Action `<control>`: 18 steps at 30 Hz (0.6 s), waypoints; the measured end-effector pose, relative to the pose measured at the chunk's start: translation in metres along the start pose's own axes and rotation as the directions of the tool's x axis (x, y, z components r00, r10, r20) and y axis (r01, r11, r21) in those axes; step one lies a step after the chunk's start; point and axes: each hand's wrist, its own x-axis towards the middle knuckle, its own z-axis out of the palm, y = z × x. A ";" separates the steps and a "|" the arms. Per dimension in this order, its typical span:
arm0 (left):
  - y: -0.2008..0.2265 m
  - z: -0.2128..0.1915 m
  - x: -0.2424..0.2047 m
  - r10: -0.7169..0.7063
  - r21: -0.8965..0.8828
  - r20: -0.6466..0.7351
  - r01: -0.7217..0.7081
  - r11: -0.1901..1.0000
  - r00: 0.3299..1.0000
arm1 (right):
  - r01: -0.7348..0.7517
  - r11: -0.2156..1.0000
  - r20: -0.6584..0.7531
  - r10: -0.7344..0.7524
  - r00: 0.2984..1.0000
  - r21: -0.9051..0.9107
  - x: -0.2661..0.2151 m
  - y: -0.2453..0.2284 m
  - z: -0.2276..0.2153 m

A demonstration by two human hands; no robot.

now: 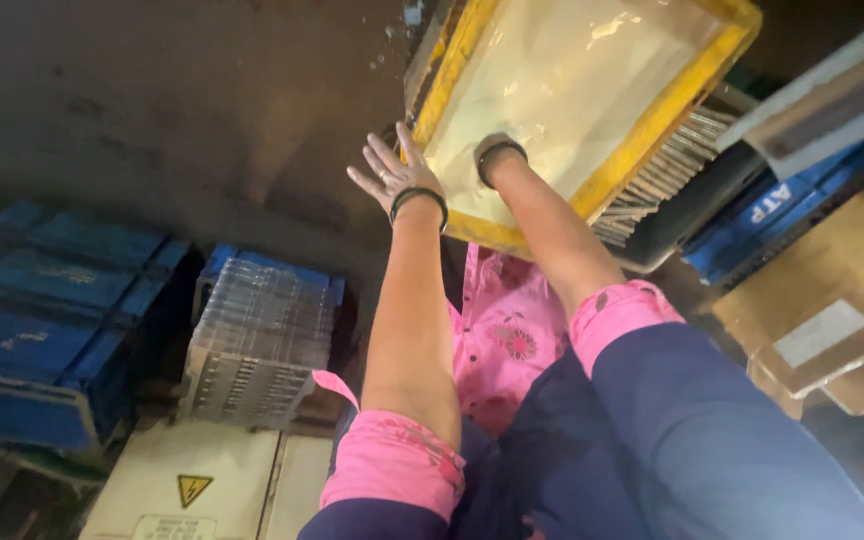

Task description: The person repeatedly scoops small metal cylindrical parts from a yellow tray and transfers them into a black tray. The hands gather the parts in handfuls and move them between the two trays multiple times.

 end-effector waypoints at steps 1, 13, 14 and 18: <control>-0.002 0.004 -0.003 0.001 -0.018 -0.038 -0.002 1.000 0.999 | 0.006 1.000 0.005 -0.006 1.000 0.008 -0.004 -0.008 0.005; 0.002 -0.007 -0.008 0.001 0.048 0.076 -0.004 0.999 0.997 | 0.030 0.996 0.007 -0.031 0.999 0.087 -0.017 -0.006 0.021; 0.002 -0.006 -0.007 0.001 0.052 0.061 -0.004 0.999 0.998 | 0.031 0.995 0.010 -0.032 0.999 0.099 -0.019 -0.001 0.023; 0.004 -0.002 -0.005 0.003 0.066 0.070 -0.008 0.998 0.998 | 0.018 0.985 0.039 -0.025 0.999 0.171 -0.028 0.020 0.019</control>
